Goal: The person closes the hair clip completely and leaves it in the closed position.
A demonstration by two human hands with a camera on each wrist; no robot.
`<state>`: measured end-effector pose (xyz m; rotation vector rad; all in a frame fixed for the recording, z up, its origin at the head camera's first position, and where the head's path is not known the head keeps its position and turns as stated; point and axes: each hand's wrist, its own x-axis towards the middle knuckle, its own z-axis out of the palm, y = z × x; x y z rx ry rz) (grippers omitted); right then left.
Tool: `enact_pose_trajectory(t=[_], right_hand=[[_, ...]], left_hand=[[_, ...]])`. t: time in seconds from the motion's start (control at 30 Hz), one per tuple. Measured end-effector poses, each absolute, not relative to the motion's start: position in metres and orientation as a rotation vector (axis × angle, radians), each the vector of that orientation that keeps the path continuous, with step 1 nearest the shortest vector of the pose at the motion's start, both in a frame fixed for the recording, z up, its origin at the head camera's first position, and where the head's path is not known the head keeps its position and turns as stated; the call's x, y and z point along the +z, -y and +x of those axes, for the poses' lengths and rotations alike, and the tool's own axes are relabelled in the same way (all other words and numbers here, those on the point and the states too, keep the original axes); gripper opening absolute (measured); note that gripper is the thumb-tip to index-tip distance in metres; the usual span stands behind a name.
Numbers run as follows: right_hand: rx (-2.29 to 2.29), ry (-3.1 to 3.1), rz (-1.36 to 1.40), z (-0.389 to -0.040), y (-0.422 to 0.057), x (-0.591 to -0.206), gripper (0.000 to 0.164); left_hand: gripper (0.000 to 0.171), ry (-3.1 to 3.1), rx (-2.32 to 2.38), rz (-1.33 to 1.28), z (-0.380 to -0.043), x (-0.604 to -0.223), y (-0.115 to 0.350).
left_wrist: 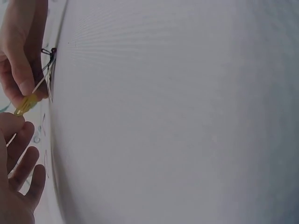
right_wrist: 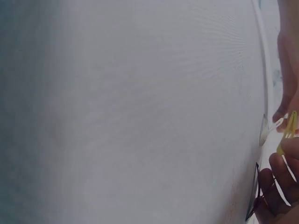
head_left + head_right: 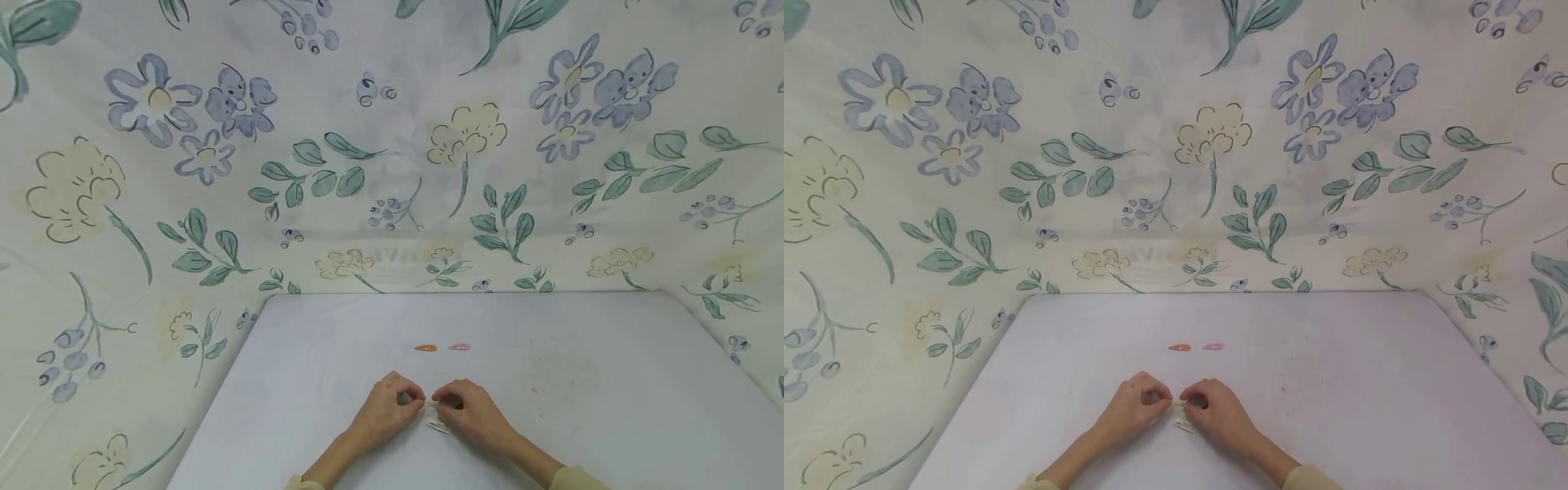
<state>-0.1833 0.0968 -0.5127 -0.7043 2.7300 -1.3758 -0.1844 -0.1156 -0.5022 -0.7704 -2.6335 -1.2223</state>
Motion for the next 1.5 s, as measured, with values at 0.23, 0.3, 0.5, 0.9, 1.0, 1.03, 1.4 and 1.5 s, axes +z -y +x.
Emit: enact_pose_trajectory(t=[0.23,0.3,0.5,0.9,1.0,1.03,1.4,1.5], right_hand=[[-1.394,-2.686,-0.648,-0.186,-0.095,-0.51,0.009],[-1.397,-2.685,-0.639,-0.187,-0.095,-0.508,0.008],[-1.464,-2.673,-0.62,-0.191,-0.096,-0.503,0.008],[-1.607,-2.554,-0.523,-0.198,-0.104,-0.482,0.021],[-1.596,-2.576,-0.536,-0.2,-0.105,-0.478,0.021],[-1.599,-2.575,-0.53,-0.201,-0.105,-0.477,0.02],[-1.703,-2.586,-0.411,-0.201,-0.1,-0.471,0.015],[-1.715,-2.634,-0.388,-0.2,-0.097,-0.471,0.016]], left_hand=[[0.007,2.623,-1.213,-0.787,-0.186,-0.499,0.114],[0.007,2.612,-1.217,-0.792,-0.187,-0.498,0.113],[0.009,2.562,-1.233,-0.795,-0.192,-0.494,0.112],[0.006,2.525,-1.22,-0.781,-0.202,-0.476,0.106],[0.006,2.517,-1.222,-0.777,-0.204,-0.471,0.105],[0.005,2.515,-1.223,-0.774,-0.205,-0.47,0.105],[0.007,2.522,-1.311,-0.689,-0.208,-0.467,0.099],[0.01,2.506,-1.344,-0.67,-0.21,-0.467,0.096]])
